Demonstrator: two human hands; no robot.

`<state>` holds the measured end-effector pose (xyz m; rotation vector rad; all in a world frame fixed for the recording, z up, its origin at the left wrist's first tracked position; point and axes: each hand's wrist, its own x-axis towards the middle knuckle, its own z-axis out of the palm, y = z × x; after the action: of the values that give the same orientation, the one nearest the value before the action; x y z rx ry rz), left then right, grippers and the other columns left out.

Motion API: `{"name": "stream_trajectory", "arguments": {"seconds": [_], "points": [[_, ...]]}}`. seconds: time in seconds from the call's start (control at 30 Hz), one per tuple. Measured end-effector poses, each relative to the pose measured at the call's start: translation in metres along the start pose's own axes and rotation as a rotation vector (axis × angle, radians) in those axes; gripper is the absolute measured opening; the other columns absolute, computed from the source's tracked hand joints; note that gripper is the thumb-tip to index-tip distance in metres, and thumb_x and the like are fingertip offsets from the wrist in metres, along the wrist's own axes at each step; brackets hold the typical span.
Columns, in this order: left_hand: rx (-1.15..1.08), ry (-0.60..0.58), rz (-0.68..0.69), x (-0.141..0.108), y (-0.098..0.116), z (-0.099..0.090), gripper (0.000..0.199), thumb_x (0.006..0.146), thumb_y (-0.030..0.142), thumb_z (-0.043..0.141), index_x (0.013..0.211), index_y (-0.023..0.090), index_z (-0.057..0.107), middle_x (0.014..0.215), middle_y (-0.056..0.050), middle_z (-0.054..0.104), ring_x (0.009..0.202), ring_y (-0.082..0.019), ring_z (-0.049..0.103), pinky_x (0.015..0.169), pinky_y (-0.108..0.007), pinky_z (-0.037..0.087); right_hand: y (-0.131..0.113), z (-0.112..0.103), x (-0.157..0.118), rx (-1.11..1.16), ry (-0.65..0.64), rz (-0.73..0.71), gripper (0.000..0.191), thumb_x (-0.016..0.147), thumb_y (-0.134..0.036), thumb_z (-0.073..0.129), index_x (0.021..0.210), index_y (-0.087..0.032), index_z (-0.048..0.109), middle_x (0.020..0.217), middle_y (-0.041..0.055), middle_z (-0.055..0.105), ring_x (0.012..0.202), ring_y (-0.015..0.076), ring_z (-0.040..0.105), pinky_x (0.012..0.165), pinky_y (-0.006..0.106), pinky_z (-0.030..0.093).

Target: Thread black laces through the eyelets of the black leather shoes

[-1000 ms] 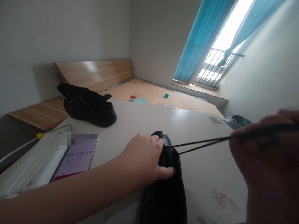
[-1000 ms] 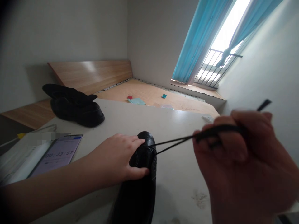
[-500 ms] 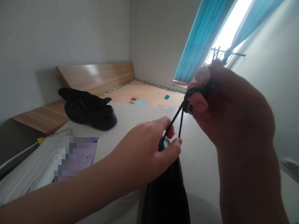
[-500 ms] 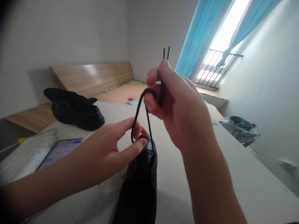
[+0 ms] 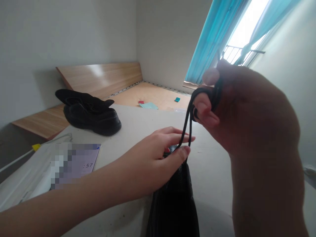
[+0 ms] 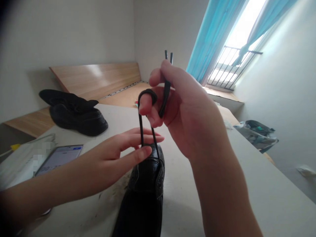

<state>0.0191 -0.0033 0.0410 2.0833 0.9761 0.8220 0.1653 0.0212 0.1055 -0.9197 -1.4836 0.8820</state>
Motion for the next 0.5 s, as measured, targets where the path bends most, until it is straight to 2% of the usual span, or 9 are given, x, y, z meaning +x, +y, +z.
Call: {"name": "stream_trajectory", "arguments": {"seconds": [0.1, 0.2, 0.33, 0.4, 0.5], "points": [[0.095, 0.052, 0.013, -0.001, 0.002, -0.003, 0.037, 0.101, 0.036, 0.033, 0.100, 0.025, 0.068, 0.103, 0.002, 0.071, 0.093, -0.016, 0.065, 0.083, -0.029, 0.049, 0.003, -0.004, 0.002, 0.105, -0.008, -0.027, 0.036, 0.093, -0.018, 0.046, 0.060, -0.022, 0.059, 0.049, -0.0037, 0.055, 0.040, 0.0091, 0.050, 0.039, 0.024, 0.035], [0.192, 0.162, 0.015, -0.002, 0.003, -0.009, 0.033, 0.099, 0.036, 0.037, 0.092, 0.024, 0.067, 0.086, 0.003, 0.069, 0.081, -0.016, 0.063, 0.074, -0.030, 0.047, 0.007, -0.012, 0.006, -0.035, 0.116, -0.124, 0.029, 0.088, -0.013, 0.051, 0.062, -0.020, 0.061, 0.050, -0.0023, 0.058, 0.043, 0.0099, 0.052, 0.043, 0.024, 0.037], [-0.117, 0.172, -0.046, 0.003, 0.000, -0.015, 0.029, 0.096, 0.031, 0.042, 0.079, 0.023, 0.063, 0.066, 0.006, 0.060, 0.067, -0.013, 0.060, 0.064, -0.026, 0.046, 0.010, -0.023, 0.011, -0.222, 0.199, -0.144, 0.031, 0.089, -0.012, 0.049, 0.061, -0.018, 0.060, 0.050, -0.0005, 0.059, 0.040, 0.0094, 0.049, 0.041, 0.025, 0.032], [-0.220, 0.212, -0.051, 0.004, -0.001, -0.014, 0.017, 0.093, 0.027, 0.046, 0.088, 0.023, 0.062, 0.073, 0.006, 0.061, 0.072, -0.013, 0.061, 0.068, -0.026, 0.049, 0.010, -0.025, 0.011, -0.227, 0.195, -0.127, 0.032, 0.090, -0.012, 0.049, 0.060, -0.018, 0.060, 0.049, -0.0002, 0.058, 0.040, 0.0100, 0.049, 0.042, 0.026, 0.033], [-0.118, 0.346, 0.018, 0.000, 0.003, -0.011, 0.008, 0.086, 0.021, 0.055, 0.092, 0.025, 0.060, 0.086, 0.006, 0.063, 0.080, -0.012, 0.059, 0.074, -0.025, 0.048, 0.007, -0.024, 0.009, -0.109, 0.146, -0.112, 0.030, 0.090, -0.015, 0.053, 0.061, -0.019, 0.060, 0.051, -0.0008, 0.059, 0.043, 0.0105, 0.052, 0.042, 0.025, 0.036]]}}
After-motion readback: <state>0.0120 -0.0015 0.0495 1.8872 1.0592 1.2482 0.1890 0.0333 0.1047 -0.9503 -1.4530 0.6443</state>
